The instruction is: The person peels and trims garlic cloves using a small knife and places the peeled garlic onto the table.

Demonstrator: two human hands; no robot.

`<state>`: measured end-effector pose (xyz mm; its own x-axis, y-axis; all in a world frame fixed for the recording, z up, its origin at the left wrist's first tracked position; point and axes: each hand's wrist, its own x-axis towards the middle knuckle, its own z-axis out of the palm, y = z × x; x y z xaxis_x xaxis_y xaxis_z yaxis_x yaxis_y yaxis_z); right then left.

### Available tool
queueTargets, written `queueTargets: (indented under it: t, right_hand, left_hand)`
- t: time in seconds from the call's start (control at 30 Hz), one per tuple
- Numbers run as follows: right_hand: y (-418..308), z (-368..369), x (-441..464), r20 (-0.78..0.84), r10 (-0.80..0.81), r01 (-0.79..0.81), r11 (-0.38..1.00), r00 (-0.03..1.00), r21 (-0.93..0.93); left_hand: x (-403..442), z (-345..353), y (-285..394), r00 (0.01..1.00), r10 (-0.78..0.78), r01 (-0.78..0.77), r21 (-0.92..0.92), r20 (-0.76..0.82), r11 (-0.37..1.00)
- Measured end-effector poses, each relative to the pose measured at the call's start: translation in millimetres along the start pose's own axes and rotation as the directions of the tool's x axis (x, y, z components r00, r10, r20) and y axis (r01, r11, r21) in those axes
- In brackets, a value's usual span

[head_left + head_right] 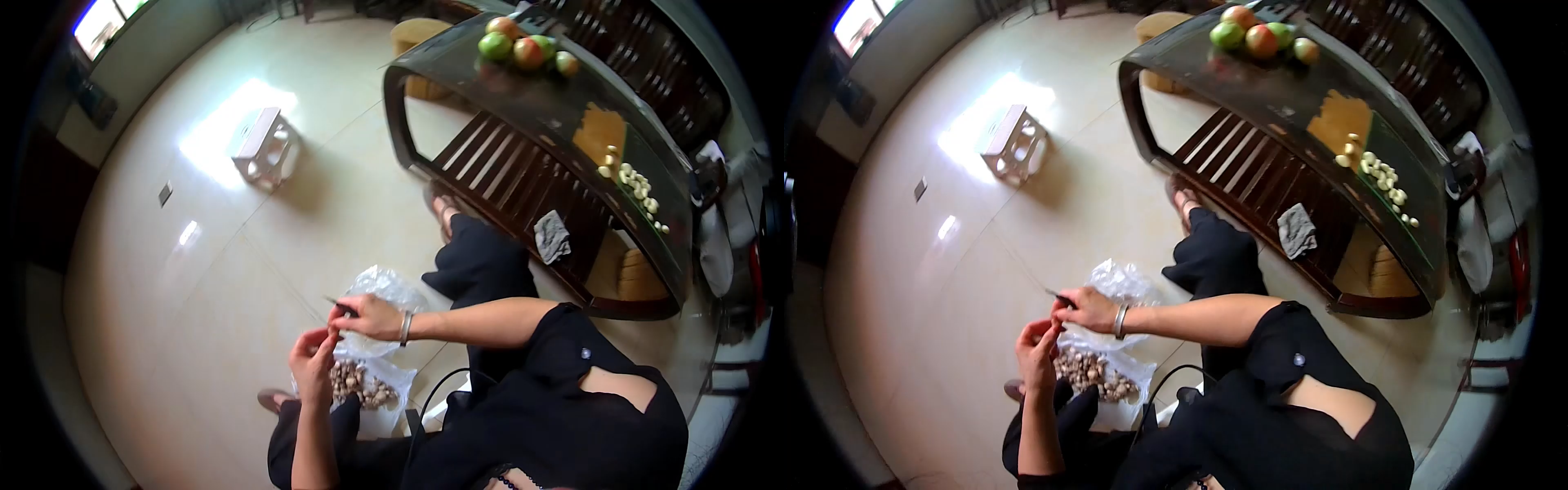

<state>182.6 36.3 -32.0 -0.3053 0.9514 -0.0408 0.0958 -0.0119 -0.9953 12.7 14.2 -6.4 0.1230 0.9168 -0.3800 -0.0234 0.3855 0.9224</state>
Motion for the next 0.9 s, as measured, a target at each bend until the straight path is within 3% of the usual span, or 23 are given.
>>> queueTargets:
  t: [0.17,0.23,0.3,0.4,0.63,0.7,0.77,0.9]
  right_hand:
    - [-7.0,-1.2,-3.4,0.080,-0.036,0.040,0.998,0.996,-0.058]
    - [-10.4,5.6,-4.6,-0.033,-0.076,0.080,0.990,0.997,0.119]
    - [-27.4,1.6,-5.6,-0.031,0.049,-0.045,0.992,0.998,0.116]
    - [-30.1,-11.0,-6.0,0.083,0.011,-0.022,0.991,0.997,0.131]
    - [-33.0,-16.2,-9.1,0.187,-0.105,0.119,0.991,0.977,-0.064]
    - [-33.6,-15.3,-9.7,0.202,-0.189,0.232,0.949,0.961,-0.213]
    - [-38.3,-13.7,-10.6,0.221,-0.177,0.221,0.957,0.959,-0.189]
    - [-35.9,-11.6,-11.6,0.248,-0.207,0.276,0.917,0.946,-0.287]
  left_hand:
    - [0.0,-1.5,0.3,1.000,0.019,-0.019,0.020,-0.001,1.000]
    - [-1.0,-1.7,1.3,0.999,0.029,-0.028,-0.084,0.019,0.996]
    - [-0.5,-4.2,2.1,0.997,0.054,-0.048,-0.117,0.050,0.992]
    - [-0.2,-6.4,1.5,0.995,0.063,-0.049,-0.164,0.081,0.985]
    - [-4.1,-9.9,2.9,0.988,0.057,-0.024,-0.221,0.144,0.975]
    - [-5.2,-9.7,4.1,0.989,0.045,-0.010,-0.241,0.142,0.971]
    - [-5.1,-11.3,5.2,0.974,0.087,-0.029,-0.264,0.211,0.964]
    - [-7.0,-8.4,6.7,0.981,0.074,-0.025,-0.261,0.182,0.965]
